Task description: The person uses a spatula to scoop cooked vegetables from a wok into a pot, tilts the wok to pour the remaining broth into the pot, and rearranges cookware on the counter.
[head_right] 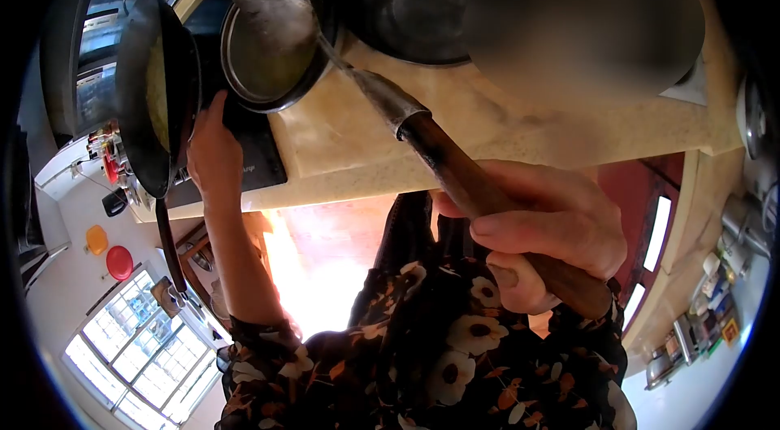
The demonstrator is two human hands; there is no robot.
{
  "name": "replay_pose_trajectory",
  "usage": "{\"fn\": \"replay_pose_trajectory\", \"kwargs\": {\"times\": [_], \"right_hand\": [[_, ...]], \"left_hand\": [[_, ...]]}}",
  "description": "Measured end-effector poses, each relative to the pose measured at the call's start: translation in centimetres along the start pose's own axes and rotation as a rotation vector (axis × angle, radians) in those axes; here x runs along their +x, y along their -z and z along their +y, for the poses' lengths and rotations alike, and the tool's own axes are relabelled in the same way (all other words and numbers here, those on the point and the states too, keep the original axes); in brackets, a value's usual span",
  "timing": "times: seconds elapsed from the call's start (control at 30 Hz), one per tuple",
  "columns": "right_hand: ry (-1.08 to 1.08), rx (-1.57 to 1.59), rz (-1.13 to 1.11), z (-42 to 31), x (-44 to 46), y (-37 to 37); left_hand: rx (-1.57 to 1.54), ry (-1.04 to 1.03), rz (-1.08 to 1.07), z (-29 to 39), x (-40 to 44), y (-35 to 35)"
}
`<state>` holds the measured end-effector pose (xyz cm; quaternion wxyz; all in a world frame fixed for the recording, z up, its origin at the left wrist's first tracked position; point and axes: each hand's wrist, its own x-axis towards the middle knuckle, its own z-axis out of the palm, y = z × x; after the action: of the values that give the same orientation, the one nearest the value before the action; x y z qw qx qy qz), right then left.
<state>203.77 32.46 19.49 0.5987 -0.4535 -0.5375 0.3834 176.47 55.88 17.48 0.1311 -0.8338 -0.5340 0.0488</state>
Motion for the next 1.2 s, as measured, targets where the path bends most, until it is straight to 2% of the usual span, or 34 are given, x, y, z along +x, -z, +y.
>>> {"fn": "replay_pose_trajectory", "kwargs": {"times": [0.07,0.13,0.17,0.23,0.27,0.33,0.4,0.5,0.53,0.6,0.73,0.8,0.87,0.93,0.97,1.03,1.07,1.1,1.13,1.17,1.2], "right_hand": [[0.016,0.016,0.006,0.2,0.1,0.0],[0.035,0.035,-0.001,0.4,-0.2,-0.1],[0.040,0.048,0.083,0.5,-0.5,-0.2],[0.046,0.035,0.258,0.6,-0.6,-1.0],[0.040,0.038,0.228,0.7,-0.7,-1.2],[0.027,0.021,0.371,0.6,-1.0,-0.9],[0.046,-0.050,0.336,0.6,-1.3,-0.6],[0.077,-0.068,0.492,0.7,-1.7,-0.6],[0.085,-0.076,0.467,0.3,-1.5,-0.7],[0.095,0.017,0.479,-0.7,-1.0,-1.2],[0.136,-0.040,0.503,-2.8,-0.6,-2.5],[0.170,0.003,0.656,-3.9,0.5,-3.9],[0.264,0.069,0.568,-4.6,2.0,-5.2],[0.269,0.024,0.579,-5.3,3.0,-6.9],[0.272,0.035,0.583,-5.3,4.1,-8.0],[0.291,-0.054,0.412,-6.7,7.8,-13.6],[0.296,-0.152,0.332,-6.7,9.3,-15.5],[0.299,-0.255,0.258,-6.8,10.7,-17.1],[0.311,-0.213,0.222,-6.6,12.0,-19.1],[0.318,-0.170,0.187,-6.5,12.7,-20.9],[0.235,-0.235,0.130,-7.3,12.8,-22.1]], "left_hand": [[0.022,0.043,0.037,-0.6,-2.0,0.0],[-0.713,0.278,-0.134,-1.1,-4.1,0.1],[-0.717,0.300,-0.134,-1.2,-4.7,0.2],[-2.301,0.483,-0.386,-1.2,-6.0,0.4],[-2.636,0.445,-0.420,-0.9,-6.8,0.4],[-2.787,0.452,-0.346,-0.1,-8.1,0.7],[-2.874,0.474,-0.316,-0.1,-9.3,0.8],[-3.017,0.492,-0.268,-0.6,-10.7,1.1],[-3.073,0.501,-0.262,-0.9,-11.1,1.1],[-3.098,0.475,-0.216,-2.0,-11.9,0.7],[-3.064,0.420,-0.078,-5.1,-14.7,-1.3],[-2.829,0.486,-0.004,-7.0,-17.2,-4.3],[-2.633,0.626,0.111,-10.3,-22.2,-8.9],[-1.829,0.833,0.195,-12.8,-26.8,-12.3],[-1.067,0.715,0.213,-14.2,-28.3,-12.5],[-0.343,0.561,-0.064,-16.9,-35.2,-17.4],[-0.370,0.549,-0.328,-18.8,-39.8,-22.1],[-0.505,0.700,-0.610,-20.4,-41.4,-23.8],[-0.634,0.840,-0.910,-21.3,-42.9,-24.8],[-0.798,0.981,-0.830,-21.5,-44.9,-24.8],[-0.962,1.119,-0.748,-21.6,-47.3,-24.8]]}}
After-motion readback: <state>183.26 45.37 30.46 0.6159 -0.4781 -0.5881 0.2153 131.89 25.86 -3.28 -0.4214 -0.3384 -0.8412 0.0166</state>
